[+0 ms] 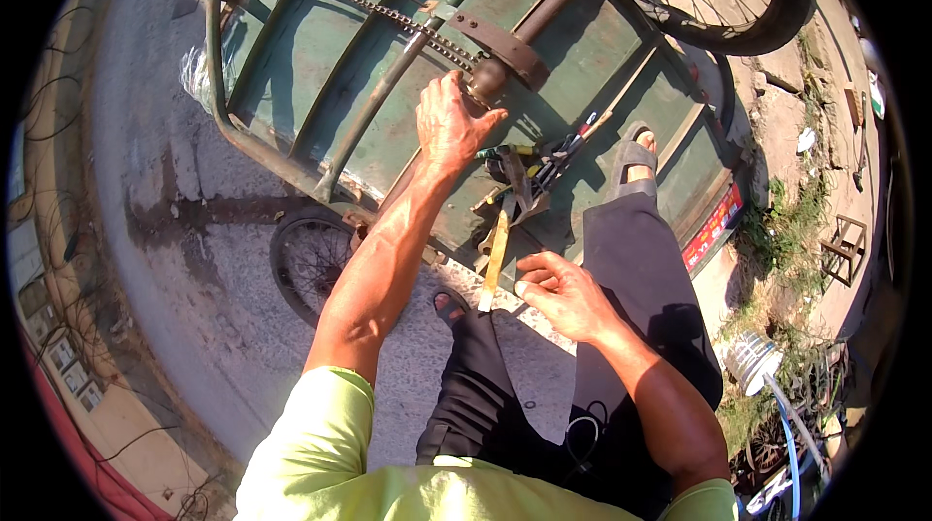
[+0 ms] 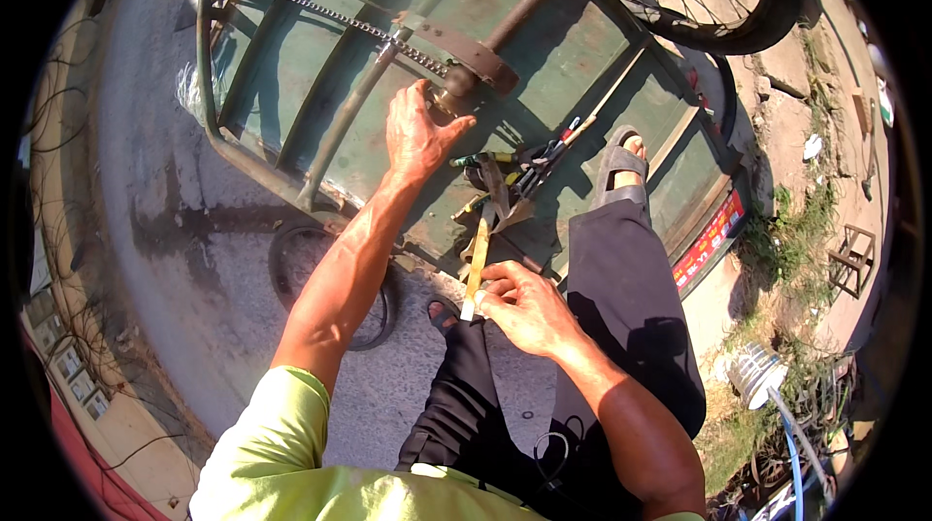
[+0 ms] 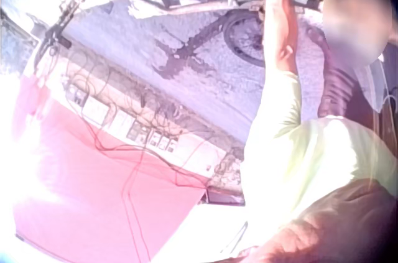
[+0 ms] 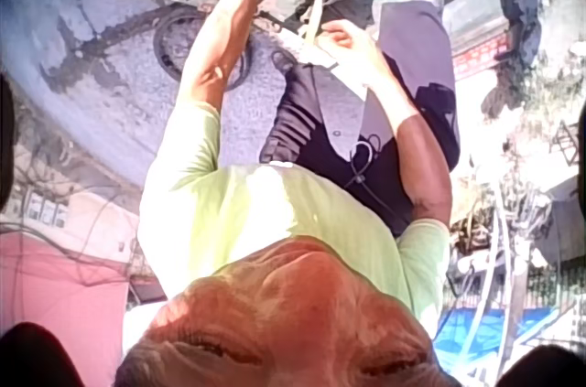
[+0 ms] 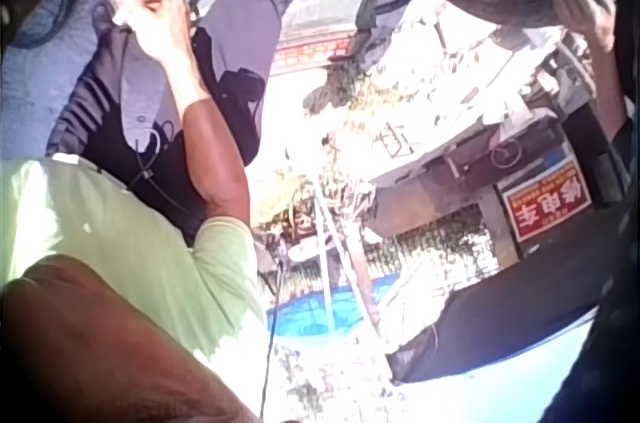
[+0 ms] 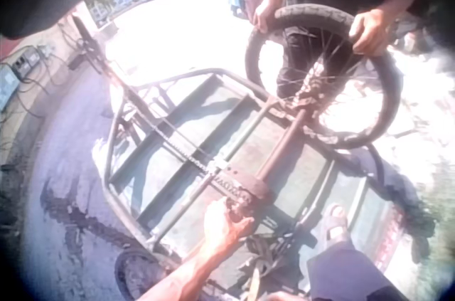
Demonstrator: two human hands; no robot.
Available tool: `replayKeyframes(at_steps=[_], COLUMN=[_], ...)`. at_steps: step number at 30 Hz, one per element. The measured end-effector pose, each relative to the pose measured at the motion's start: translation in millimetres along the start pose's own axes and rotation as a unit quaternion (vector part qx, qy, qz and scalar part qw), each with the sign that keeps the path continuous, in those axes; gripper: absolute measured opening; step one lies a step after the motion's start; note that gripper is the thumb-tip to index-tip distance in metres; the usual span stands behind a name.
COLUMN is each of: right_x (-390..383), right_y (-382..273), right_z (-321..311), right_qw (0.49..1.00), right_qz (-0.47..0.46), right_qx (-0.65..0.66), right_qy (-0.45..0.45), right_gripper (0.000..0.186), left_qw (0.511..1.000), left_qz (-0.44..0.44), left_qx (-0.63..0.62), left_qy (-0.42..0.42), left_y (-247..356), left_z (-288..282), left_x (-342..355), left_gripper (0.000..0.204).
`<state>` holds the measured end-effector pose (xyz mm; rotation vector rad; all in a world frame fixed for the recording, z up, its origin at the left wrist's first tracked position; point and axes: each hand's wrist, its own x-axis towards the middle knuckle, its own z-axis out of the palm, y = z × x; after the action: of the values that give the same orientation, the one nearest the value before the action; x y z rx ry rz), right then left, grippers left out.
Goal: The person uses pliers and a hammer to adjust and secure a metal component on the rear axle of a green three-wheeled cargo tricycle. They repeatedly strike the part with the hammer while holding it with pliers, then inspect the assembly by hand.
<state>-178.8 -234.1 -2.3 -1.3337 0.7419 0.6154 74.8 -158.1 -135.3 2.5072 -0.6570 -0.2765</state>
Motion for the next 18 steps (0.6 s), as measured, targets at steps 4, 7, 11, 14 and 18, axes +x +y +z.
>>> replayKeyframes(at_steps=[4, 7, 11, 14, 18], right_x=[0, 0, 0, 2, 1], right_y=[2, 0, -4, -1, -3], right_z=[0, -2, -3, -2, -3], right_qw=[1.000, 1.000, 1.000, 1.000, 1.000], right_qz=[0.004, 0.004, 0.005, 0.005, -0.005], right_qx=[0.000, -0.011, -0.023, -0.010, -0.007], right_qy=[0.001, 0.000, -0.003, -0.001, 0.001], right_gripper=[0.046, 0.048, 0.051, 0.051, 0.050], left_qw=[1.000, 0.999, 0.994, 0.990, 0.984], left_qz=[-0.002, -0.012, -0.033, -0.021, -0.042], left_qx=[-0.016, -0.041, -0.100, -0.129, -0.167], left_qy=[-0.006, -0.012, -0.031, -0.043, -0.053], left_y=[-3, -4, -15, -25, -25], left_z=[1, 1, 0, -1, -3], left_x=[0, 0, 0, 0, 1], left_gripper=[0.091, 0.095, 0.097, 0.098, 0.095])
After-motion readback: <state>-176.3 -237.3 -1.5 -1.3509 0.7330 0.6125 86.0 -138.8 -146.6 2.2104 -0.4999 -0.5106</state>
